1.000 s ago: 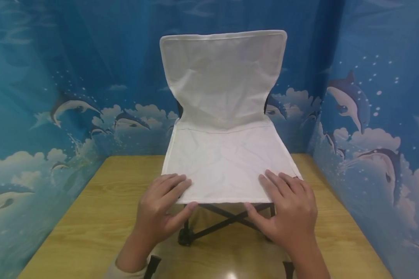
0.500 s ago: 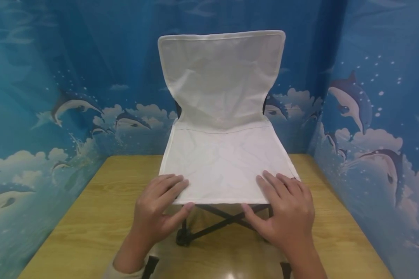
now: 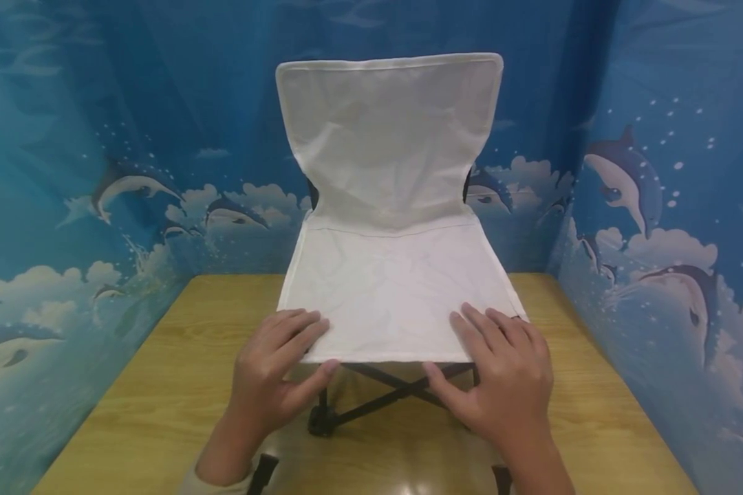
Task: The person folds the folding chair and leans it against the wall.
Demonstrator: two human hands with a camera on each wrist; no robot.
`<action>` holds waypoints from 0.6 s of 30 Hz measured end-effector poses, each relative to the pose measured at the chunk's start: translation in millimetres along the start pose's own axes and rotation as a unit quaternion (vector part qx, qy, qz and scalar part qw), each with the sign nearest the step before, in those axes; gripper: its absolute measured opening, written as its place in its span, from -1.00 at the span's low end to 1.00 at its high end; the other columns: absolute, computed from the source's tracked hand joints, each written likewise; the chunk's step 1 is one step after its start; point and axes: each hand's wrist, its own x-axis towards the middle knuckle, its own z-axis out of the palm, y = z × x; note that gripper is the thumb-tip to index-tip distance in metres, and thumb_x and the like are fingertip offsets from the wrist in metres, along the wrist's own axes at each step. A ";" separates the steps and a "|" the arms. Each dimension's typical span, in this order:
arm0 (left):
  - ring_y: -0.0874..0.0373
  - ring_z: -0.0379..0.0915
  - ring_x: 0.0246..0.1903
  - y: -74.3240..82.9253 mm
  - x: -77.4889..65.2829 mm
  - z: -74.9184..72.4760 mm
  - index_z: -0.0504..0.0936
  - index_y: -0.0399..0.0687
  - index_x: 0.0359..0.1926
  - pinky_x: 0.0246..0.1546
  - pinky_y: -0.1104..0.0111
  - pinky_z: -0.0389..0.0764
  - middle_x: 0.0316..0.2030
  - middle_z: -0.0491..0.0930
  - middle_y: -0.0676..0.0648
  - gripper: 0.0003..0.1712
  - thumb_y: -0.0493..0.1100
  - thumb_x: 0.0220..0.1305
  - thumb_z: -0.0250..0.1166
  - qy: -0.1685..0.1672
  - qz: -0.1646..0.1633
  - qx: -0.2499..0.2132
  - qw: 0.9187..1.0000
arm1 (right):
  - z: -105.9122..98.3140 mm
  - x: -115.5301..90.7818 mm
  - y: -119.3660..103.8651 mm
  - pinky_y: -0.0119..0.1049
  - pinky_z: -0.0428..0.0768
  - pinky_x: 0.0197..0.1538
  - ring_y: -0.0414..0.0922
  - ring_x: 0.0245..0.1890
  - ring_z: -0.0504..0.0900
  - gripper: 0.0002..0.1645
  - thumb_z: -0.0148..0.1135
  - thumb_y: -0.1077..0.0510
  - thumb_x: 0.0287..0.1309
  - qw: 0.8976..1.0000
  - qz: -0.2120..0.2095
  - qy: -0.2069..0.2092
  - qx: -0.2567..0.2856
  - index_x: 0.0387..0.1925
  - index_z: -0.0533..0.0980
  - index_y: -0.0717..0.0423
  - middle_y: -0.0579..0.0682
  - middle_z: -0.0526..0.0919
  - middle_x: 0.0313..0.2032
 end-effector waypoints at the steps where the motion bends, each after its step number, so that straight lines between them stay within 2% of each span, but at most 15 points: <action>1: -0.07 0.71 0.03 -0.3 0.0 -0.1 0.82 -0.05 0.05 0.11 -0.02 0.72 -0.02 0.81 -0.13 -0.44 0.29 0.49 0.23 0.002 0.000 -0.001 1.000 | 0.3 0.0 -0.5 0.32 0.53 0.11 0.25 0.03 0.72 -0.10 0.05 -0.60 0.29 1.000 0.000 0.001 0.000 0.13 0.76 0.00 0.11 0.81 0.08; 18: -0.08 0.71 0.04 -3.9 -2.4 -4.1 0.82 -0.06 0.06 0.10 -0.06 0.72 -0.02 0.81 -0.14 -0.43 0.30 0.50 0.23 0.009 -0.009 -0.006 1.000 | 2.9 2.8 -8.4 0.32 0.54 0.07 0.25 0.01 0.72 -0.13 0.09 -0.57 0.29 1.000 -0.005 0.014 0.006 0.11 0.76 0.02 0.12 0.82 0.05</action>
